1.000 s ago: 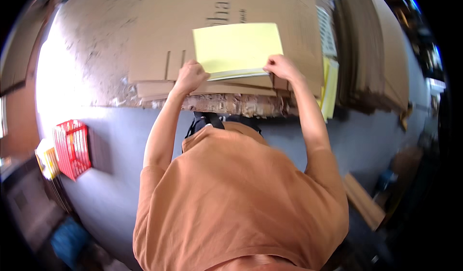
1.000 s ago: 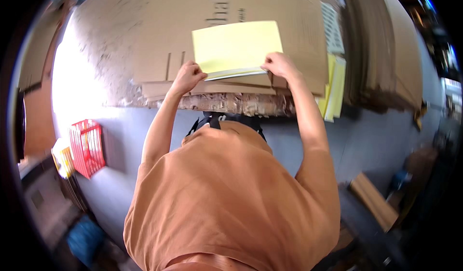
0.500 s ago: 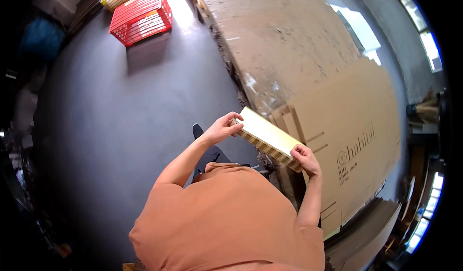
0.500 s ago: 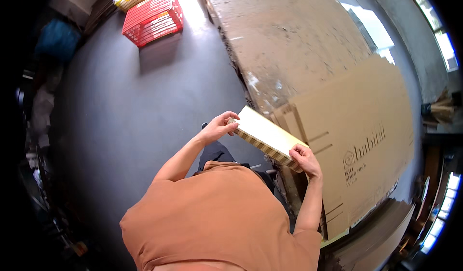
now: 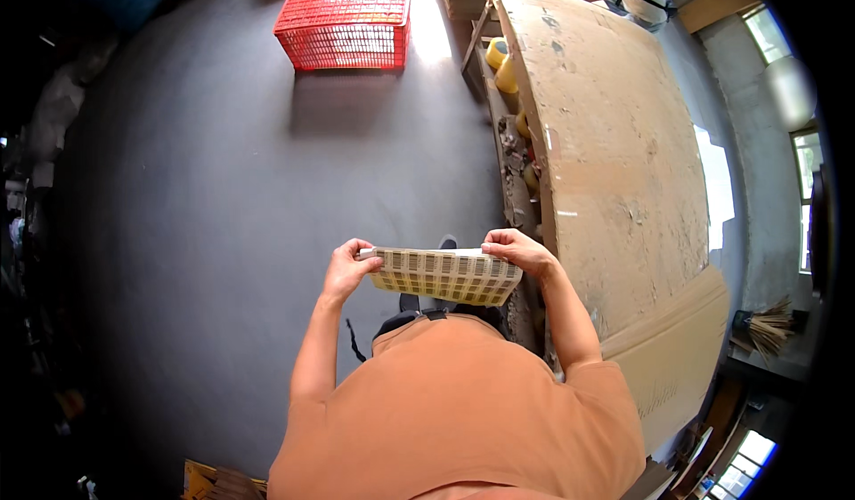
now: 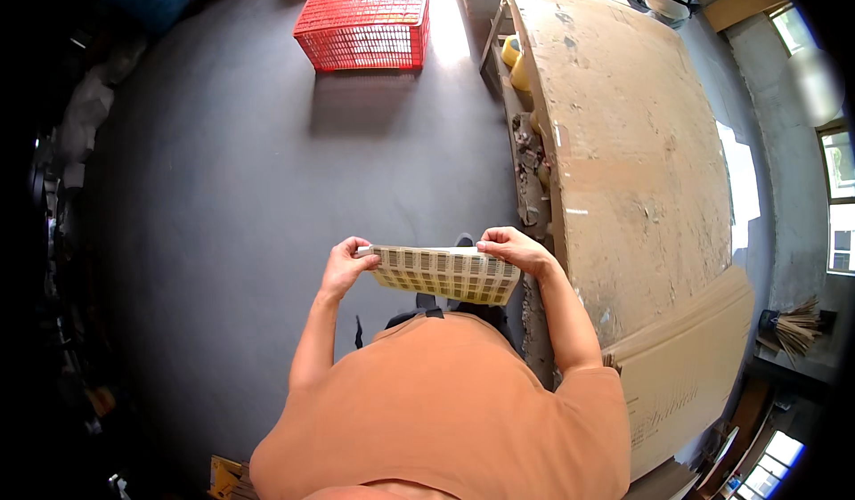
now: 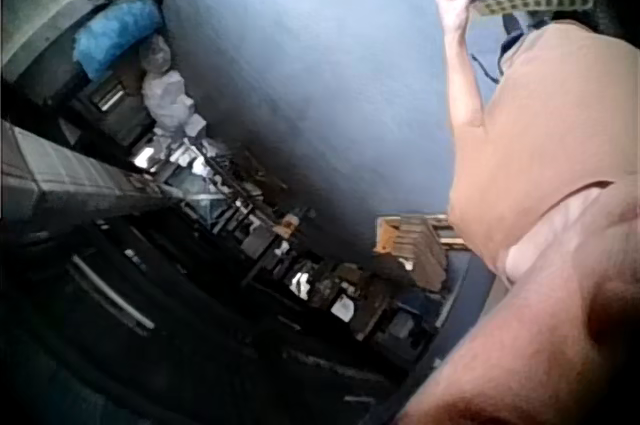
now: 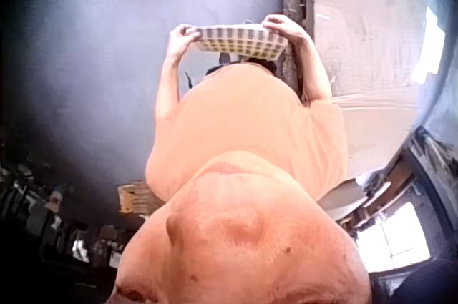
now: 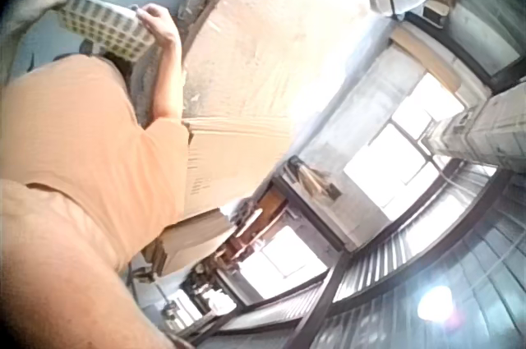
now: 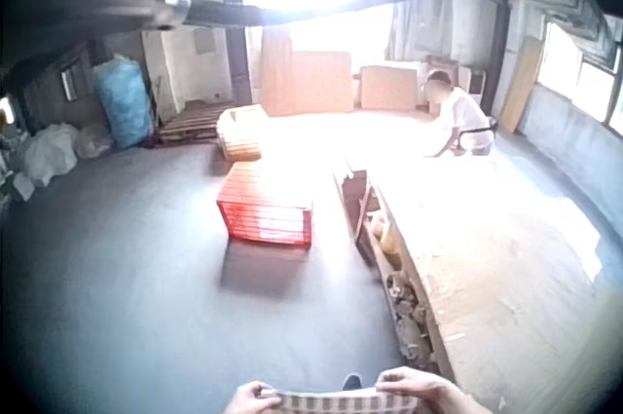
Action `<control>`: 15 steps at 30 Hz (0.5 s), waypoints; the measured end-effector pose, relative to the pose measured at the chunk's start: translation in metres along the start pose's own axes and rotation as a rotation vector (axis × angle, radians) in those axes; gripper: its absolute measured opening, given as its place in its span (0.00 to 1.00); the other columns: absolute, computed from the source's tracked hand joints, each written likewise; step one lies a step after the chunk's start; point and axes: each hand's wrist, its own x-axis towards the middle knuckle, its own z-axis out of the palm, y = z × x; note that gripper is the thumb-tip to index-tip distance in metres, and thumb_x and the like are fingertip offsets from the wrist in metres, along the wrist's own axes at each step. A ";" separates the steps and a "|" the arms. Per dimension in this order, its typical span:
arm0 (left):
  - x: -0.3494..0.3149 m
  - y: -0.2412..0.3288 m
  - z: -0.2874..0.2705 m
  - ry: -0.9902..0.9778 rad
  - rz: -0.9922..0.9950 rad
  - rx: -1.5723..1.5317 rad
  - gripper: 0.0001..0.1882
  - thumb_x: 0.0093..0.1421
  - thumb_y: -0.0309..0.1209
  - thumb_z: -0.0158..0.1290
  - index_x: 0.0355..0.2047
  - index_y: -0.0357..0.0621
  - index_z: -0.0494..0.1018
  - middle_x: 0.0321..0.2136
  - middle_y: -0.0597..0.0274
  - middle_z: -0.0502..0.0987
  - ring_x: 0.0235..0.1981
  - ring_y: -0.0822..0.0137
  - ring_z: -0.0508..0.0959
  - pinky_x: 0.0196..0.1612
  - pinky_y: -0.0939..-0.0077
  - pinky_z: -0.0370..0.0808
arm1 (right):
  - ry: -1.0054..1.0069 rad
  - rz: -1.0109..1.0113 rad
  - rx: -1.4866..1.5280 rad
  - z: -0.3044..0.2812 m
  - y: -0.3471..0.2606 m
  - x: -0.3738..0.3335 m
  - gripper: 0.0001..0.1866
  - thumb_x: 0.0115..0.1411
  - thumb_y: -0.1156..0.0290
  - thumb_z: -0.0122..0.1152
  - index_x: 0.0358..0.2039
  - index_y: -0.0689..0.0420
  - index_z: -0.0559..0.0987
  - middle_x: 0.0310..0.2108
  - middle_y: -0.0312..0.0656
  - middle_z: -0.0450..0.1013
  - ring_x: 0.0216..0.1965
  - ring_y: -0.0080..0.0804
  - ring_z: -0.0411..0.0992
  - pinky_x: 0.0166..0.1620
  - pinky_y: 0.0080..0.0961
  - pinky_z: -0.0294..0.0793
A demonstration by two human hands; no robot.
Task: The person applies barcode stickers to large cardboard boxes labeled 'habitat'. They peel individual stickers from a sheet and press them onto the top surface of the boxes. The person also moves a red plastic crate and handles yellow paper sheets during the process.
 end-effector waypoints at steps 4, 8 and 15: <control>0.083 0.017 -0.044 0.208 0.016 -0.035 0.07 0.55 0.22 0.59 0.35 0.36 0.74 0.31 0.61 0.78 0.30 0.73 0.78 0.35 0.78 0.78 | 0.000 -0.019 0.034 -0.065 -0.028 0.127 0.14 0.63 0.59 0.60 0.40 0.57 0.76 0.33 0.30 0.73 0.34 0.14 0.67 0.40 0.16 0.67; 0.166 0.070 -0.096 0.438 0.030 0.047 0.03 0.58 0.23 0.56 0.31 0.37 0.73 0.26 0.66 0.76 0.25 0.77 0.74 0.32 0.81 0.73 | 0.179 -0.007 0.147 -0.158 -0.075 0.282 0.18 0.62 0.59 0.60 0.46 0.58 0.74 0.38 0.35 0.76 0.39 0.20 0.73 0.41 0.18 0.71; 0.284 0.149 -0.145 0.960 0.048 0.184 0.09 0.62 0.30 0.56 0.30 0.35 0.73 0.21 0.72 0.70 0.22 0.78 0.66 0.26 0.80 0.65 | 0.491 0.073 0.104 -0.282 -0.184 0.574 0.29 0.58 0.59 0.64 0.54 0.63 0.69 0.45 0.43 0.73 0.40 0.26 0.74 0.40 0.22 0.74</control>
